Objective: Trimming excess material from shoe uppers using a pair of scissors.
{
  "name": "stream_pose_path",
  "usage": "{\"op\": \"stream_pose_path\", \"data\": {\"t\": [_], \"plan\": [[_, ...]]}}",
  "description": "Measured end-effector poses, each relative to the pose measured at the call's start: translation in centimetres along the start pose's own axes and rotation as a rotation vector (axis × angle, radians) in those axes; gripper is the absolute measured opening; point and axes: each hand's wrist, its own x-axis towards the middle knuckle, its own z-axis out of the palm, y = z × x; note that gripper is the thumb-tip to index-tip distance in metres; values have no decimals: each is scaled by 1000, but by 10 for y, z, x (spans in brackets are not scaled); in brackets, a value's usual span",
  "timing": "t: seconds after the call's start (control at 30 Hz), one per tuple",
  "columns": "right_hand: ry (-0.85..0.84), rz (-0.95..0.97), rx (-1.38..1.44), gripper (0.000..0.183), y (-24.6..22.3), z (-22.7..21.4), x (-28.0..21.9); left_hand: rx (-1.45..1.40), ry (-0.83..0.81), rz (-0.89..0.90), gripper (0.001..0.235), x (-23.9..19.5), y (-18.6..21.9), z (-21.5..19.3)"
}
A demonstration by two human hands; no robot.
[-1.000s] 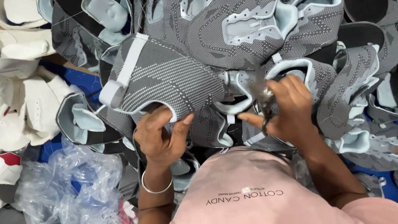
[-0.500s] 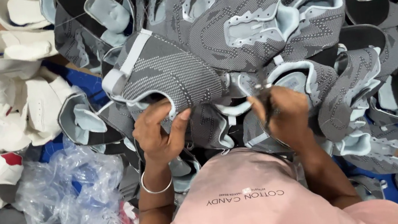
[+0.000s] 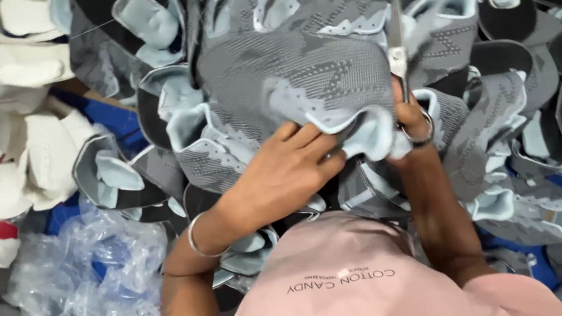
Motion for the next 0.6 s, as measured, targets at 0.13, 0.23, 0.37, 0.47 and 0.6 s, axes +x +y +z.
{"op": "stream_pose_path", "data": {"t": [0.13,0.23,0.37,0.47,0.6], "plan": [[97,-8,45,52,3,-14,1,-170,-39,-45,34,-14,-5,27],[165,-52,291,39,15,-48,-3,-526,340,-381,30,-46,-22,33],[159,44,144,40,22,-54,-6,-659,669,-925,40,-77,-48,58],[151,99,31,40,16,-48,-4,-936,800,-945,49,-87,-62,91],[143,143,-125,42,2,-34,8,-1854,906,-850,31,-88,-60,127]]}}
